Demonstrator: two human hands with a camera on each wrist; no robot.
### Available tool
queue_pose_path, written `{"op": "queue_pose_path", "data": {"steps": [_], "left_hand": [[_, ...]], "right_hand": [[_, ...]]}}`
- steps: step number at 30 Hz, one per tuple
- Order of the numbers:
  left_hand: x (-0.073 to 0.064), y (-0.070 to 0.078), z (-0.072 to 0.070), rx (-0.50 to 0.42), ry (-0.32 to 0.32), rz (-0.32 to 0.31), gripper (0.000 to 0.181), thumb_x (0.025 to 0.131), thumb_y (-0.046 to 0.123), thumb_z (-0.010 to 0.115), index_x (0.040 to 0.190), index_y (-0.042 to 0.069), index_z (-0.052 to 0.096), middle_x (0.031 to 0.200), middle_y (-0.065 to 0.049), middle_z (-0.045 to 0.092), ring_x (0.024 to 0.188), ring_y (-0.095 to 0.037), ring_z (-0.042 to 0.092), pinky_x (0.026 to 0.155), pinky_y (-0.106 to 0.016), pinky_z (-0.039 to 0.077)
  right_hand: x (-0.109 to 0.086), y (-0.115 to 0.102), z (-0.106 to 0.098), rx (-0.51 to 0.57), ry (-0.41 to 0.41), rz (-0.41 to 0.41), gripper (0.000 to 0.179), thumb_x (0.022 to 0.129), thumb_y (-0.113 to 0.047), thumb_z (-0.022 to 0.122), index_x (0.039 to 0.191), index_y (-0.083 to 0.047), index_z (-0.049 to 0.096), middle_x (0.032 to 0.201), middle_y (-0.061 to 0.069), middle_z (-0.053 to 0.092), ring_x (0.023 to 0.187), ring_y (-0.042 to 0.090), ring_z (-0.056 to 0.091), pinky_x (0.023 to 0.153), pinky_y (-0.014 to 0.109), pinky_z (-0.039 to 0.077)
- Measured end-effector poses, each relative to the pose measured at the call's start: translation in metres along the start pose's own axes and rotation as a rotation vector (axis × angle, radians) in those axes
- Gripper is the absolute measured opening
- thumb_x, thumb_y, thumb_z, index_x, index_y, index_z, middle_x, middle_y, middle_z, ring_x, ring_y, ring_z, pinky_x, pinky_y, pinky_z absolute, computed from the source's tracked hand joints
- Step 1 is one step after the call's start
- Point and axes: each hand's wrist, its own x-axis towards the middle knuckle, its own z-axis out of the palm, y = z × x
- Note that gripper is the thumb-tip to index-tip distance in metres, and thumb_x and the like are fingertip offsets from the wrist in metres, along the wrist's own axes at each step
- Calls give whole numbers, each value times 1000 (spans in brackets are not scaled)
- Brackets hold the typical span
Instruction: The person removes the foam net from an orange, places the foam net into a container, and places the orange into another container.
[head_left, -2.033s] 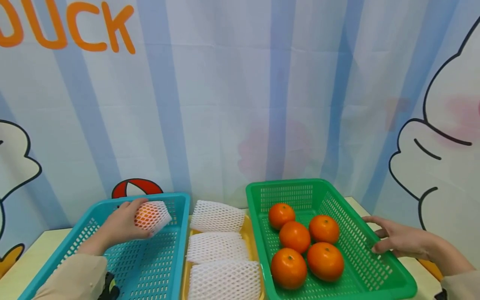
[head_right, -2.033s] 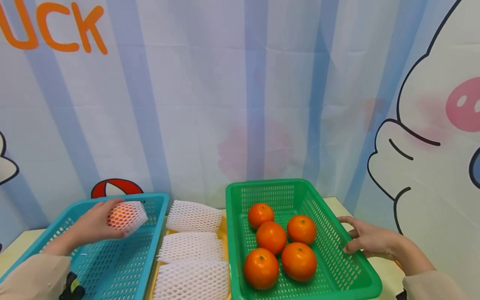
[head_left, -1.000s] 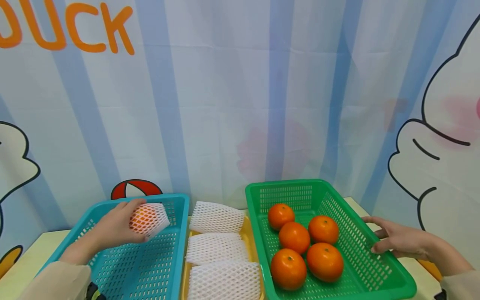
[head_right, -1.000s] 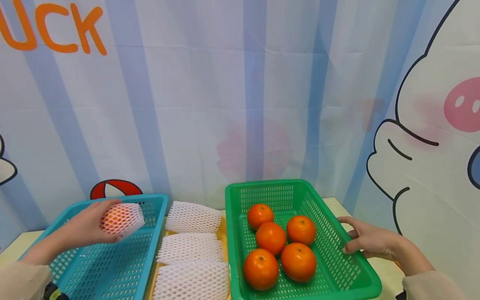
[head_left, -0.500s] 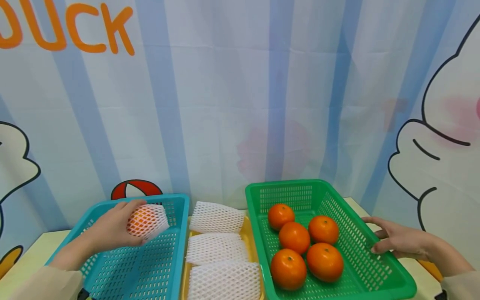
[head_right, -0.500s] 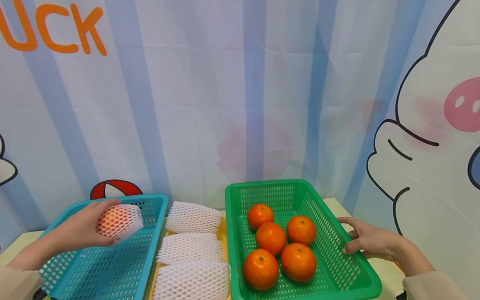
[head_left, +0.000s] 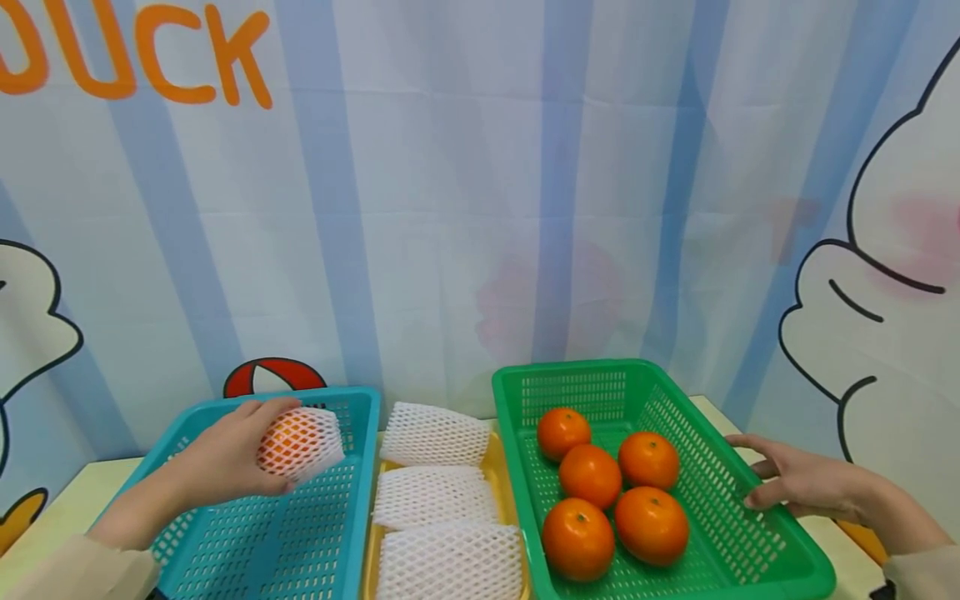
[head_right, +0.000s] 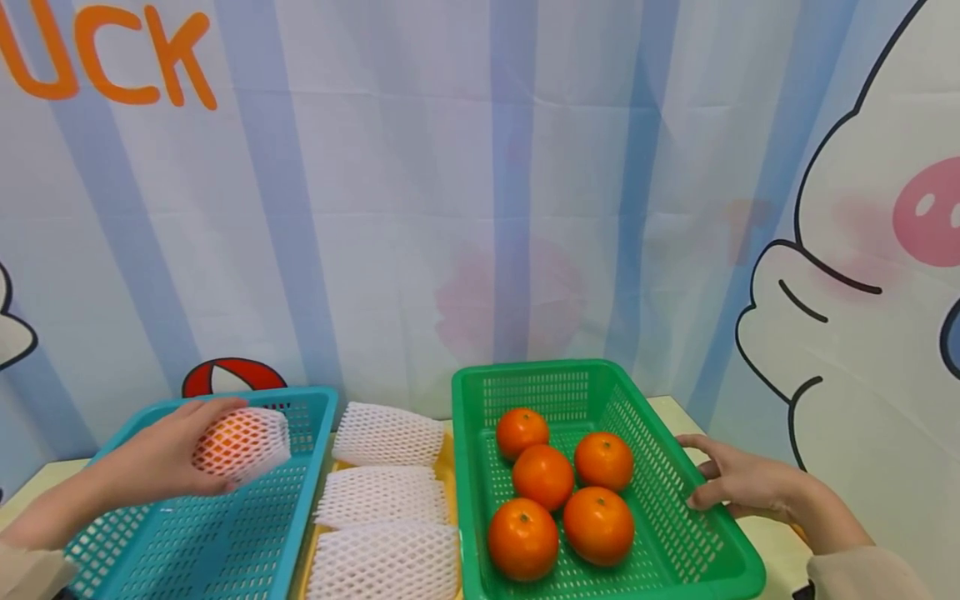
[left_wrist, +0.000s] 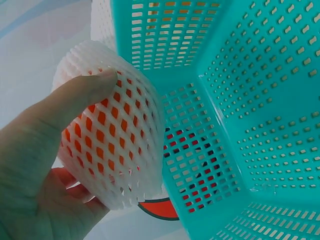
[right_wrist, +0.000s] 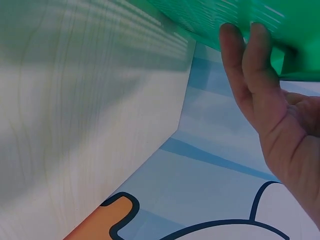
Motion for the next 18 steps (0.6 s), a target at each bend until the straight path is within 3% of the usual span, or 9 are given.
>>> {"op": "queue_pose_path", "data": {"steps": [11,18], "left_hand": [[-1,10,-4,-13,-11,25,85,63,32,83,133,8,40,107,-12,51,87,-23,50,60,-33,44],[-1,16,-7,-19,-13,23,86,64,36,83,134,8,39,107,-11,52,87,-22,50,60,-32,44]], "right_hand": [[-1,0,-1,-21,9,5,86,91,-2,50,139,8,-21,121,20,49,99,36,59,82,49,48],[-1,0,-2,-55,24,15,85,91,-4,51,140,8,-18,127,33,40,101,36,58,83,51,47]]}}
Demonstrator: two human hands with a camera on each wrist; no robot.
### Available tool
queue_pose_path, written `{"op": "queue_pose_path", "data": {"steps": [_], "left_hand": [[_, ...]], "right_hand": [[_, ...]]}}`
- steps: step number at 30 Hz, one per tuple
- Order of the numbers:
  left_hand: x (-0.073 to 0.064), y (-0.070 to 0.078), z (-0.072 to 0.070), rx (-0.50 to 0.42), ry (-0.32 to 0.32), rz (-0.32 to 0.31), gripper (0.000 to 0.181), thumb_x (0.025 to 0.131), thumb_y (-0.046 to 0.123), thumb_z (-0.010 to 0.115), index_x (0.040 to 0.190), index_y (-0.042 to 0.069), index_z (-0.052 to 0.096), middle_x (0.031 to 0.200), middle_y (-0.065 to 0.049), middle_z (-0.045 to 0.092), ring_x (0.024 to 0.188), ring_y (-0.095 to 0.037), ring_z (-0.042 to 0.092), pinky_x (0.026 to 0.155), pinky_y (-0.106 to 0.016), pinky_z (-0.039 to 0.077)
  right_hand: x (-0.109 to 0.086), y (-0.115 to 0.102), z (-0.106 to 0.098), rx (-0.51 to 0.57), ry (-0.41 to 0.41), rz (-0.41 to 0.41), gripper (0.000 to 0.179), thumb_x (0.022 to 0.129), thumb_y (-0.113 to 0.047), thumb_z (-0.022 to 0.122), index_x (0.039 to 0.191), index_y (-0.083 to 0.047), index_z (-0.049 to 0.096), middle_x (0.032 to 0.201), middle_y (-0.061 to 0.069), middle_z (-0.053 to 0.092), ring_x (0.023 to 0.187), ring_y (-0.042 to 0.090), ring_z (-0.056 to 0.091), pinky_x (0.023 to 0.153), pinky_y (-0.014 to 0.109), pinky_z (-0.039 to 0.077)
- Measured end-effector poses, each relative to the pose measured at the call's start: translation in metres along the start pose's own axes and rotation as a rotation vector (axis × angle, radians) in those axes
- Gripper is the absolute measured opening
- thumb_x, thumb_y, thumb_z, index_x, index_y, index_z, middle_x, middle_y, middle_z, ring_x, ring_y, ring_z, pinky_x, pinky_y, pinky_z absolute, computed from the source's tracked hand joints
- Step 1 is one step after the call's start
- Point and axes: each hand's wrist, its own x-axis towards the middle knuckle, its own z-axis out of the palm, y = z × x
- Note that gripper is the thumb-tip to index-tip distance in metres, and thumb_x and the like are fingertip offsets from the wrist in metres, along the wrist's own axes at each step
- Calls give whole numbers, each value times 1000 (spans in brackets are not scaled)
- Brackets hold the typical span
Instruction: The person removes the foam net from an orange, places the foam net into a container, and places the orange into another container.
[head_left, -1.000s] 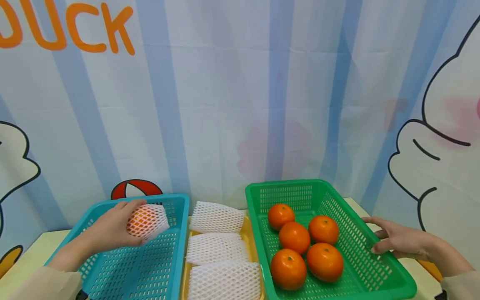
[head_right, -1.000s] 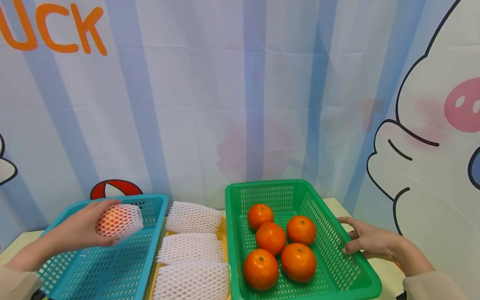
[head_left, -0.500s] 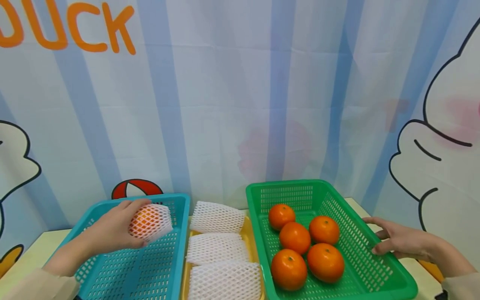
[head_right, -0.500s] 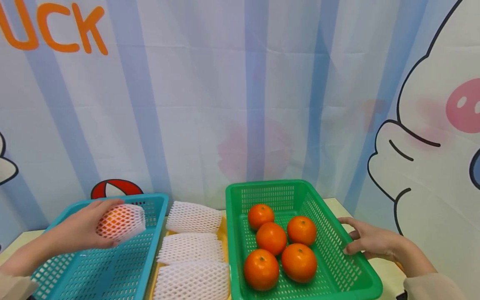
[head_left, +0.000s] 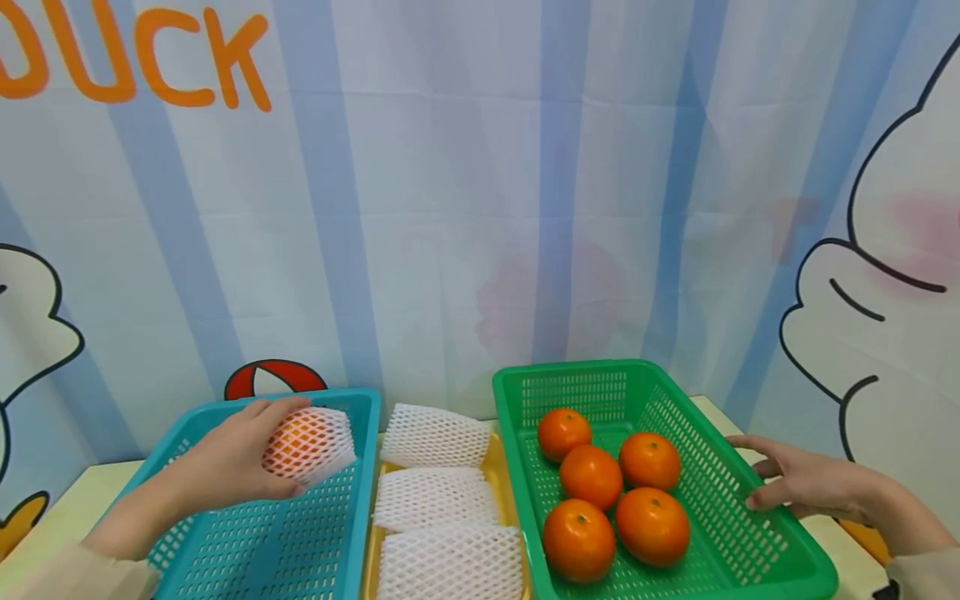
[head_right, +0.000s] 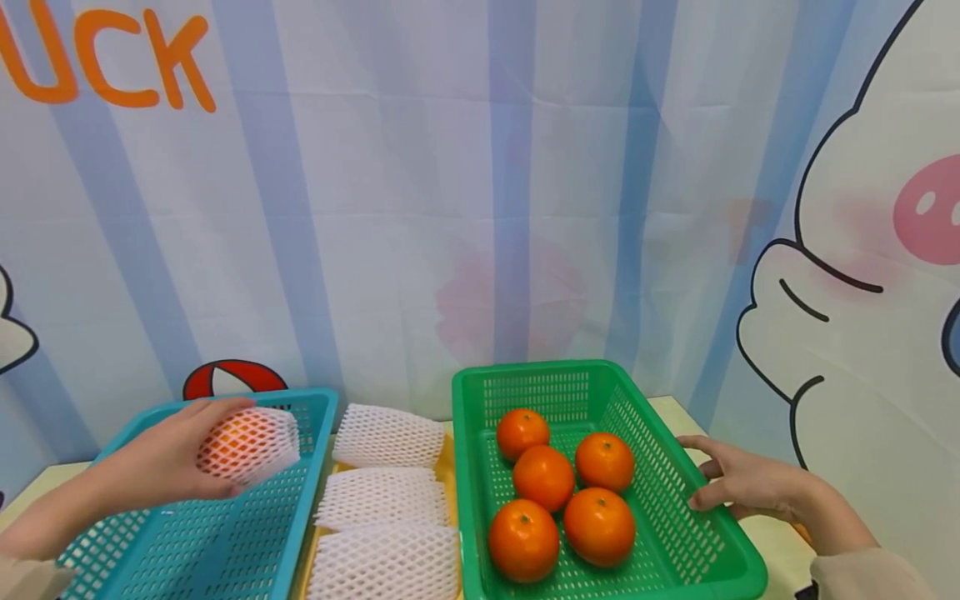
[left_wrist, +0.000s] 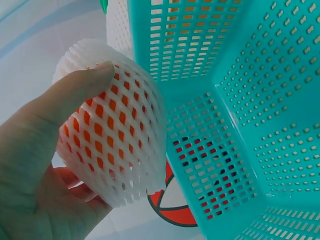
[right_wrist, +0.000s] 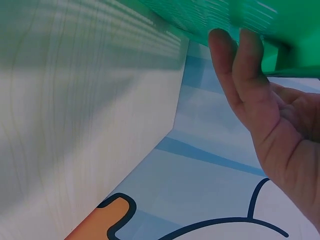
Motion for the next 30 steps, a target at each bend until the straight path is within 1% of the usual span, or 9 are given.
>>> {"op": "queue_pose_path", "data": {"steps": [3,7,10,14,19,27,30], "left_hand": [[0,3,0,-2,1,-1,87,64,36,83,134,8,39,109,-12,52,88,-22,50,60,-32,44],[1,7,0,-4,4,9,86,65,35,83,134,9,40,110,-12,51,89,-22,50,60,-31,44],[1,10,-1,0,8,11,85,65,36,83,134,9,40,112,-13,51,90,-23,50,61,-32,45],[2,13,-1,-1,6,11,85,65,38,82,134,10,40,115,-14,51,92,-24,51,62,-34,45],[2,17,-2,-22,-1,18,85,65,38,82,134,11,40,113,-12,51,90,-22,51,63,-33,45],[3,22,-2,-49,-5,24,85,66,37,81,135,11,39,113,-12,50,90,-20,51,62,-32,45],[3,24,-2,-55,-7,22,86,66,37,82,136,12,39,113,-12,50,90,-20,51,63,-32,45]], "right_hand": [[0,-1,0,-12,-5,-4,85,92,-4,51,140,9,-18,127,33,39,101,36,58,83,51,47],[0,-2,-1,-36,8,6,84,92,-4,52,140,10,-15,124,28,45,100,36,59,82,51,47],[-1,-3,-1,-55,10,13,84,92,-5,53,140,11,-14,118,22,51,98,36,59,81,51,48],[-2,-4,-3,-98,24,12,83,93,-8,54,141,10,-11,113,21,50,94,34,59,79,49,49],[-3,-7,-5,-145,64,4,81,93,-11,55,142,10,-5,114,23,46,93,31,58,78,48,49],[-2,-13,-4,-202,133,33,83,91,-14,58,143,10,-1,111,21,47,90,29,58,75,44,49],[-3,-14,-4,-218,158,25,81,91,-14,59,143,10,2,108,19,49,91,28,58,77,45,49]]}}
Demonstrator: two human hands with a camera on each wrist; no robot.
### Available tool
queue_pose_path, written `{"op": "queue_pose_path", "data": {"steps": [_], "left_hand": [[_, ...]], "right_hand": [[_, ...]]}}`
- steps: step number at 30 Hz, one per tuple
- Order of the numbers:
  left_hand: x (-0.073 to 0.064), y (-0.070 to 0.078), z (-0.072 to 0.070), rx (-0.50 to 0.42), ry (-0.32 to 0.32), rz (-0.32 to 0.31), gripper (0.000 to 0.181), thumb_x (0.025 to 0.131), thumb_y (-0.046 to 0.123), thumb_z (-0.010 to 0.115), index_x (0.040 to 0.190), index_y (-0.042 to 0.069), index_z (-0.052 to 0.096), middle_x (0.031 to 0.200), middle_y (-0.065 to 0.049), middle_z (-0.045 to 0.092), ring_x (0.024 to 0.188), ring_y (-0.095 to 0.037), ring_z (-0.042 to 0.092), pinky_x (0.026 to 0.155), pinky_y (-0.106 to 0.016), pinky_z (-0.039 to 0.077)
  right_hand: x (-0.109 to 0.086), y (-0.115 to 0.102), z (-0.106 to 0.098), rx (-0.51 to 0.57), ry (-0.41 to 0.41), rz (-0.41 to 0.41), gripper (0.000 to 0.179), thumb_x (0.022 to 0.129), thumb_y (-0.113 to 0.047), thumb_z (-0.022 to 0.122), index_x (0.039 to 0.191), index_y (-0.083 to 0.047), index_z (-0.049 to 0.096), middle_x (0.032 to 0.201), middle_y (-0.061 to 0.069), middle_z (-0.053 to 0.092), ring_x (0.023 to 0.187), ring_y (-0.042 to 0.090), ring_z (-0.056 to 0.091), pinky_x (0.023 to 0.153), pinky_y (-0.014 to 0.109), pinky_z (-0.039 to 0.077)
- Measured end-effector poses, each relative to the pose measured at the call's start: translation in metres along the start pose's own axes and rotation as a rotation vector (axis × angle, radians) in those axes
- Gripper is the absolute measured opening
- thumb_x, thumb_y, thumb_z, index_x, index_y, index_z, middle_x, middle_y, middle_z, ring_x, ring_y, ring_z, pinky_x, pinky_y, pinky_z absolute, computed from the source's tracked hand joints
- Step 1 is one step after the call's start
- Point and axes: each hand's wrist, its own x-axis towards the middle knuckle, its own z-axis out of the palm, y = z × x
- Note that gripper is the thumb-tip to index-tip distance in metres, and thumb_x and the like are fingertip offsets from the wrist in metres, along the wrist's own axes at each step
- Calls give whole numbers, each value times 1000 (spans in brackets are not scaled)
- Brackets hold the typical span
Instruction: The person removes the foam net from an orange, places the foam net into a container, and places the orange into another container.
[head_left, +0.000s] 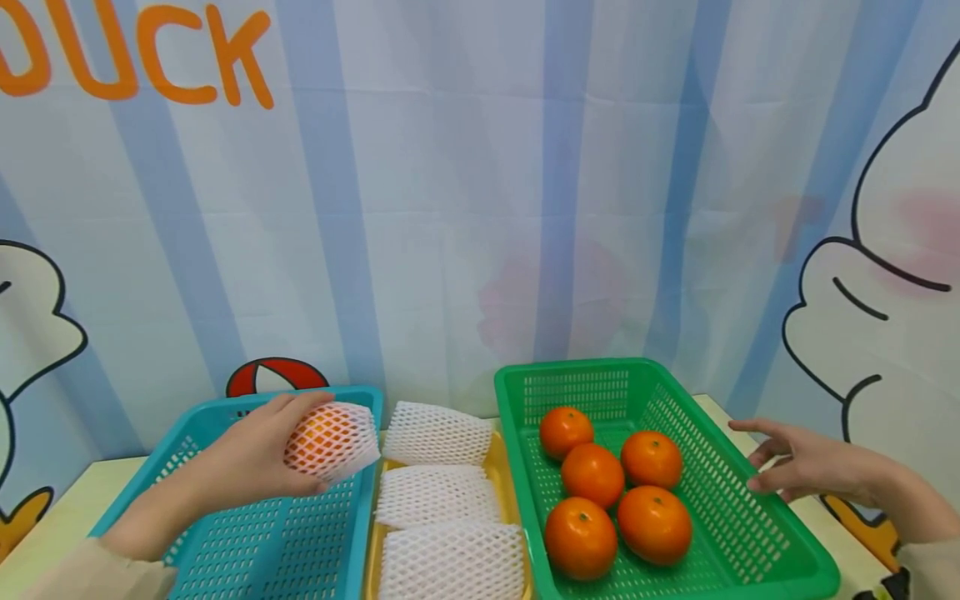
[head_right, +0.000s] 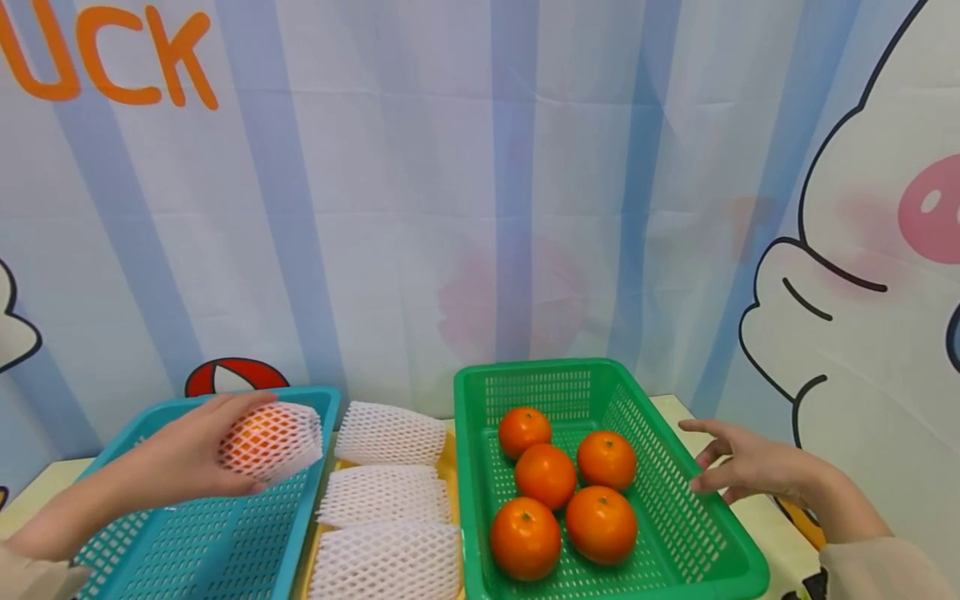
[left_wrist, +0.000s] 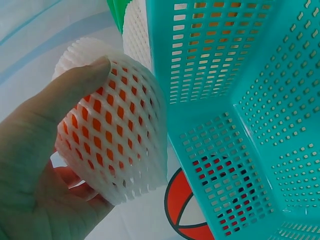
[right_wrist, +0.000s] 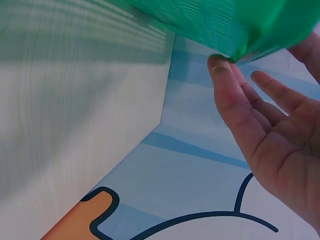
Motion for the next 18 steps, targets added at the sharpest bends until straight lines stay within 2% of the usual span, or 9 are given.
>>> {"op": "queue_pose_path", "data": {"steps": [5,10,14,18], "left_hand": [[1,2,1,1,-3,0,84,66,36,82,135,12,39,113,-13,50,90,-21,51,63,-32,45],[3,4,2,3,-5,2,85,66,36,82,135,12,40,114,-12,50,90,-21,51,63,-33,45],[3,6,2,13,-2,12,86,65,39,82,135,12,40,114,-12,51,92,-22,51,64,-35,45],[4,7,3,16,-2,2,86,65,39,83,135,12,40,117,-13,50,95,-25,51,66,-37,47]], "right_hand": [[-2,-2,-4,-14,43,-52,78,91,-13,60,142,13,6,106,17,51,92,28,58,77,44,50],[-3,-6,-5,-32,81,-42,79,90,-16,61,142,12,9,107,18,50,92,27,58,76,43,51],[-4,-9,-6,-33,85,-49,78,91,-16,60,142,11,9,109,19,50,92,27,59,75,42,51],[-4,-13,-7,-31,57,-95,74,92,-15,58,142,12,10,112,21,50,94,27,59,76,41,51]]}}
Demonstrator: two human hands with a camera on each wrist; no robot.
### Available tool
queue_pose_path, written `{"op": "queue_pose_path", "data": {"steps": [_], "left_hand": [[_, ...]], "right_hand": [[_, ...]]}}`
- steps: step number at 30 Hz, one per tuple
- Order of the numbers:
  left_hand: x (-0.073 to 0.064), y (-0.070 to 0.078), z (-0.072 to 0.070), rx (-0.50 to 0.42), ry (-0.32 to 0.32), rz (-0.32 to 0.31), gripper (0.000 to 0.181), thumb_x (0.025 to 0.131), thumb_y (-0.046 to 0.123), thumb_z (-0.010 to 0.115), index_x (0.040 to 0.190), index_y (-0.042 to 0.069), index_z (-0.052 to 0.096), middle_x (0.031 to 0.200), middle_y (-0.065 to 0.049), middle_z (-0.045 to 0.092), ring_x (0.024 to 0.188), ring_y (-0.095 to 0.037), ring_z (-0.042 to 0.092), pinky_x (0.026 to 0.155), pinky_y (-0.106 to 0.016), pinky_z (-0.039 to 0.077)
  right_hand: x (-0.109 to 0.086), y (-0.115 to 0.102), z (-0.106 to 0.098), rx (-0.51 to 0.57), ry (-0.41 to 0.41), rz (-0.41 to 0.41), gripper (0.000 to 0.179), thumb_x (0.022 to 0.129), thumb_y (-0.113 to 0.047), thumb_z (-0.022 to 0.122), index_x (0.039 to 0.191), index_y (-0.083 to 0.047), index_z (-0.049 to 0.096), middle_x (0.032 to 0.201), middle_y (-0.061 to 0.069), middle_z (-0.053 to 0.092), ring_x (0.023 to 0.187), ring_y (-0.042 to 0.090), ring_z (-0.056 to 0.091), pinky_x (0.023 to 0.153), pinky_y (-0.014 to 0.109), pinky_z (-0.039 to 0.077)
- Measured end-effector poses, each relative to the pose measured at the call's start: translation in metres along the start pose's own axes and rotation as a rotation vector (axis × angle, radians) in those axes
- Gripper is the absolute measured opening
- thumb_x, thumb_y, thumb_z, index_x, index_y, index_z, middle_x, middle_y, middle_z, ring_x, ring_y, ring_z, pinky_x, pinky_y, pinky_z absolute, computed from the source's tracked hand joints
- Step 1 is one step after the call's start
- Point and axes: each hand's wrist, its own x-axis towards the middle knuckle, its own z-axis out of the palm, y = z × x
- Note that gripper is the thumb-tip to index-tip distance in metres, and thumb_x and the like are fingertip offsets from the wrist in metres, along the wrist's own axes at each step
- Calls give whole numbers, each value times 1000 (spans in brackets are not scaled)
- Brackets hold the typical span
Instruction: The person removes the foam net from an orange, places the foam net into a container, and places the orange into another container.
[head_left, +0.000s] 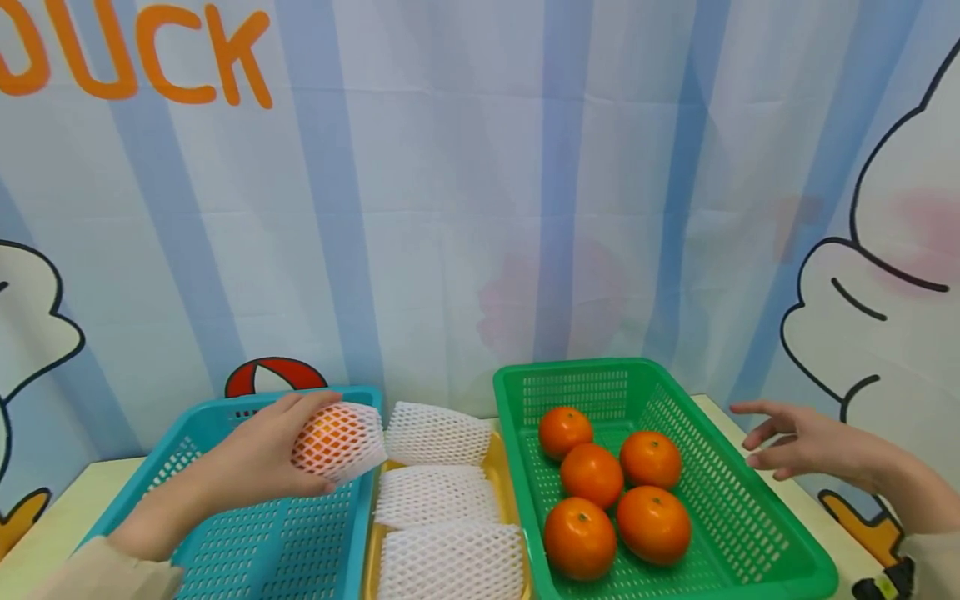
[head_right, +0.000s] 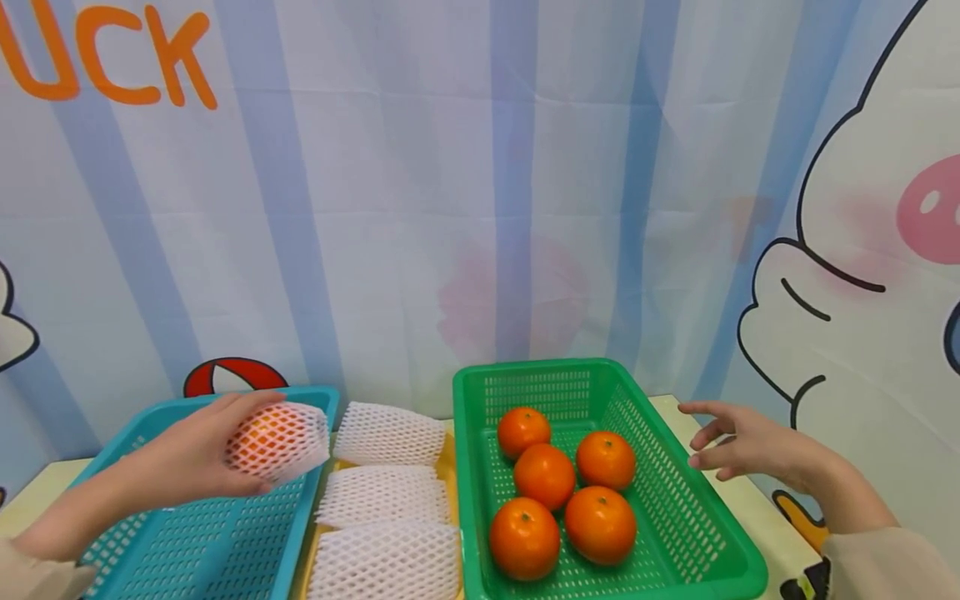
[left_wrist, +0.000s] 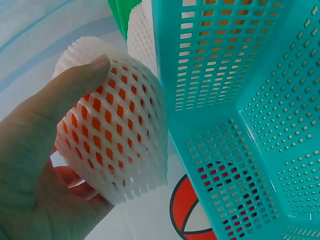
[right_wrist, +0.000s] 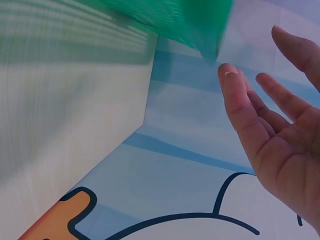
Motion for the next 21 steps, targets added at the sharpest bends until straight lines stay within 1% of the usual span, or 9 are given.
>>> {"op": "queue_pose_path", "data": {"steps": [4,10,14,21], "left_hand": [[0,2,1,0,3,2,84,65,39,82,134,12,42,121,-15,50,98,-26,51,66,-38,47],[3,6,2,-24,9,38,83,66,38,82,134,11,43,123,-16,48,100,-27,51,68,-38,48],[4,8,4,-34,12,54,82,67,37,82,134,11,43,123,-15,49,102,-26,51,70,-37,47],[8,14,5,-33,17,61,80,67,34,82,134,13,43,121,-12,50,102,-25,51,73,-38,47]], "right_hand": [[1,-4,-1,1,-24,-33,72,93,-15,57,142,12,11,115,22,49,97,27,59,77,40,51],[2,-10,-2,-3,-31,-47,72,93,-14,56,143,10,10,119,26,46,97,27,59,77,39,51],[2,-14,-2,-3,-41,-64,70,93,-14,55,143,10,12,120,27,45,97,28,59,77,39,51],[4,-23,-1,-18,-43,-88,67,93,-15,57,141,12,18,120,25,47,98,29,59,78,41,51]]}}
